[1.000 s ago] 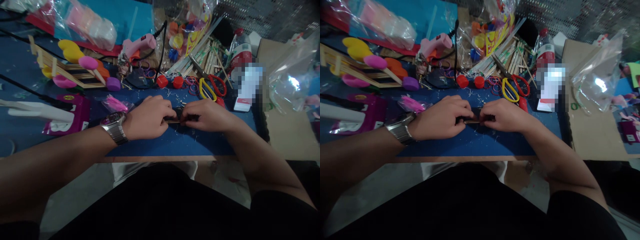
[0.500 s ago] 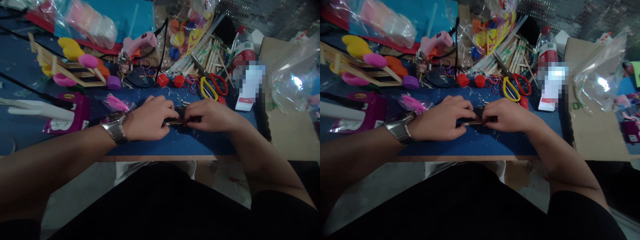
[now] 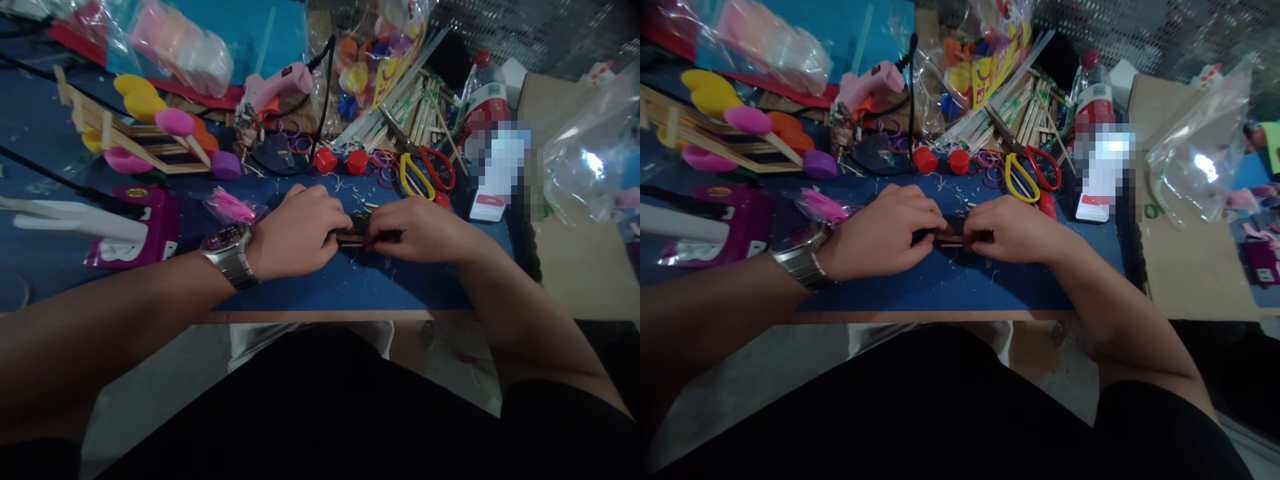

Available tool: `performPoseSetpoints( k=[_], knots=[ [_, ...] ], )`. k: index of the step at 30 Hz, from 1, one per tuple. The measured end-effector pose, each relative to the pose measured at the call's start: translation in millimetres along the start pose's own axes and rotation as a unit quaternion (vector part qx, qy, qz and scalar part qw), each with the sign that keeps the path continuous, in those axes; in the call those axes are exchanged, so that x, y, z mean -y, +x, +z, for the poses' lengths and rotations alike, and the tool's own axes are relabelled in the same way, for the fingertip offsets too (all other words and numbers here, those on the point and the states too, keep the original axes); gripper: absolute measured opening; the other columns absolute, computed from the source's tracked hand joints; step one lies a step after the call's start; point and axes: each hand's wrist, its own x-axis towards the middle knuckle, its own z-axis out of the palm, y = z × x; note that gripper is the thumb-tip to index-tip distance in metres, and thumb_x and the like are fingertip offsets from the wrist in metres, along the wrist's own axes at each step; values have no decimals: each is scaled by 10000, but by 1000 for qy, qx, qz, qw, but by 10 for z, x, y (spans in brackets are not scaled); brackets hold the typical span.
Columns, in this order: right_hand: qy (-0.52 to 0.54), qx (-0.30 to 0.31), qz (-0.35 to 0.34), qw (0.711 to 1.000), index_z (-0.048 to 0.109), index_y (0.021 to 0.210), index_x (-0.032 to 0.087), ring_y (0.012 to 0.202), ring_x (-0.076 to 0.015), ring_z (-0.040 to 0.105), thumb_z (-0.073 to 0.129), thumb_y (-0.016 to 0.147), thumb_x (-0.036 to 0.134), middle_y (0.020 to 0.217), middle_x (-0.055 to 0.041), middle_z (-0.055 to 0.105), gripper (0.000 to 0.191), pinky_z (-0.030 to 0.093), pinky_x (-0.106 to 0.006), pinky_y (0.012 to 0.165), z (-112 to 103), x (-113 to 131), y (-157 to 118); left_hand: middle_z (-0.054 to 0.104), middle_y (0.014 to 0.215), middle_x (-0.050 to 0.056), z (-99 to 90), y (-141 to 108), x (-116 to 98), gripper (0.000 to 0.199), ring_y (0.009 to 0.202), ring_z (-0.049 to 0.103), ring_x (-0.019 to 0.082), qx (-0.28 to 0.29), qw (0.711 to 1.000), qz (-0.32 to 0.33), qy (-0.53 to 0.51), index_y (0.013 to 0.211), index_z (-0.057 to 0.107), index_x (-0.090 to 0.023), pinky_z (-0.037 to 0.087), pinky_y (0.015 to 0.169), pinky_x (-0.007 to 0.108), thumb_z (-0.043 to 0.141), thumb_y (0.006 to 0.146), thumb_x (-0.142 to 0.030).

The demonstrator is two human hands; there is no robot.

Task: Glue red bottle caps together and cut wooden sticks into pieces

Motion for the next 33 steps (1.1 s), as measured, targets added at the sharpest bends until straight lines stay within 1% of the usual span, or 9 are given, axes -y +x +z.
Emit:
performPoseSetpoints(
  k=[3, 7, 13, 19, 23, 28, 33],
  knots=[
    [-4, 1, 5, 1000, 807, 950, 226, 822, -170, 743, 698, 1005, 256, 922, -31, 815, 126, 514, -290, 768, -8, 9, 1, 838, 1110, 76, -18, 3, 0, 315, 1125, 680, 315, 6, 1000, -2, -2, 1029, 867, -248, 428, 963, 488, 565, 965, -187],
    [-1, -2, 12, 1000, 798, 954, 233, 839, -172, 741, 693, 1003, 243, 942, -31, 815, 117, 512, -292, 776, -13, 16, 5, 842, 1112, 68, -3, -5, 14, 328, 1107, 679, 299, -2, 1000, 11, -3, 1057, 869, -248, 415, 933, 471, 564, 962, -176],
    [8, -15, 2, 1000, 791, 953, 237, 850, -170, 739, 703, 997, 220, 943, -25, 813, 101, 518, -291, 786, 3, 8, 15, 840, 1197, 67, 10, -15, 21, 361, 1132, 669, 296, 3, 1000, 17, -10, 1104, 873, -258, 408, 938, 472, 549, 982, -158],
    [2, -15, -1, 1000, 811, 970, 228, 865, -174, 751, 698, 1003, 221, 969, -37, 820, 117, 523, -294, 796, 10, 6, 15, 854, 1216, 57, -28, 1, 20, 344, 1155, 681, 307, 22, 1000, -2, -15, 1163, 872, -272, 425, 980, 473, 576, 1008, -191],
    [-1, -16, 11, 1000, 818, 975, 236, 860, -178, 745, 696, 999, 224, 966, -35, 821, 125, 517, -302, 800, 11, 15, 18, 871, 1196, 30, -34, 12, 41, 317, 1156, 689, 295, 15, 999, -7, -28, 1176, 856, -286, 437, 1024, 467, 617, 997, -179],
    [0, -9, 12, 1000, 826, 982, 231, 869, -183, 749, 687, 998, 216, 976, -42, 829, 141, 516, -303, 801, 4, 25, 18, 881, 1169, 14, -44, 14, 50, 335, 1162, 711, 289, 11, 999, -16, -41, 1199, 852, -291, 461, 1061, 461, 634, 983, -157],
    [-7, -15, 12, 1000, 827, 979, 224, 859, -174, 750, 689, 987, 206, 976, -42, 829, 139, 511, -289, 787, 4, 27, 20, 883, 1125, 7, -107, 25, 14, 367, 1140, 745, 274, 20, 997, -47, -50, 1233, 861, -301, 484, 1083, 443, 623, 994, -156]
  ],
)
